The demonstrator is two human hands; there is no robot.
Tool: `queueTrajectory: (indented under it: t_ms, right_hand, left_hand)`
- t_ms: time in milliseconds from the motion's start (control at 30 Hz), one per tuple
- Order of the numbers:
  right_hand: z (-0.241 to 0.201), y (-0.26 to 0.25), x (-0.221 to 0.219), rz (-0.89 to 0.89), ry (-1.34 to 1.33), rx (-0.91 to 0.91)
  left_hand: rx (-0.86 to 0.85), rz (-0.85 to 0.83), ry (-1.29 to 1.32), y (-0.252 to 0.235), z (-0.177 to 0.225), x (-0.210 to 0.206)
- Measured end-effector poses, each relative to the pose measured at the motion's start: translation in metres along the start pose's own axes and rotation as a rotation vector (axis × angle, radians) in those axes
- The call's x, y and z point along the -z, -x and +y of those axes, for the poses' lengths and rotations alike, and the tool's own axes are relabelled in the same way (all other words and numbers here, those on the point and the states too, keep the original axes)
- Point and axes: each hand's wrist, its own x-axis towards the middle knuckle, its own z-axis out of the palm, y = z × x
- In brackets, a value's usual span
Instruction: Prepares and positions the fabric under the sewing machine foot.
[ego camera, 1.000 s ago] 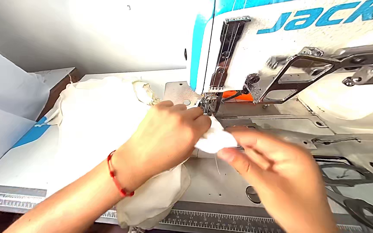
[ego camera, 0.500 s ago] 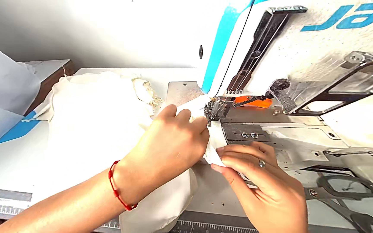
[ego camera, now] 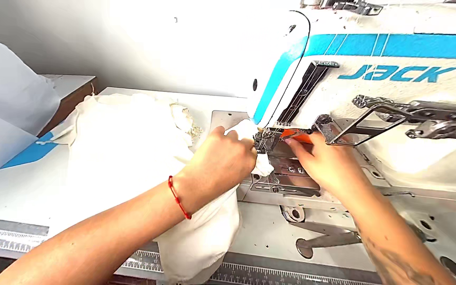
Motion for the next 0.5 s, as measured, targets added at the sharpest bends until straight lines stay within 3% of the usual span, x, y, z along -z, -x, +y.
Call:
queueTrajectory:
  t_ms: [100,267,400,467,500]
  right_hand:
    - [0.005,-0.023,-0.004,-0.199,0.008,-0.044]
    - [0.011,-0.030,-0.007,-0.118,-0.036,0.103]
    - [-0.005,-0.047,-0.005,-0.408,-0.117,-0.025]
    - [-0.004,-0.044,-0.003,-0.372,-0.109,-0.022]
    - [-0.001,-0.036,0.000,-0.330,-0.138,-0.025]
  left_hand:
    - [0.155,-0.011,0.100,-0.015,-0.029,-0.020]
    - [0.380,-0.187,0.149,-0.050,-0.082,-0.050]
    - [0.372,-0.223,0.230,-0.056,-0.082,-0.054]
    - [0.473,-0.178,0.433,-0.047,-0.088,-0.049]
    - [0.596,-0.067,0.647,-0.037,-0.088,-0.040]
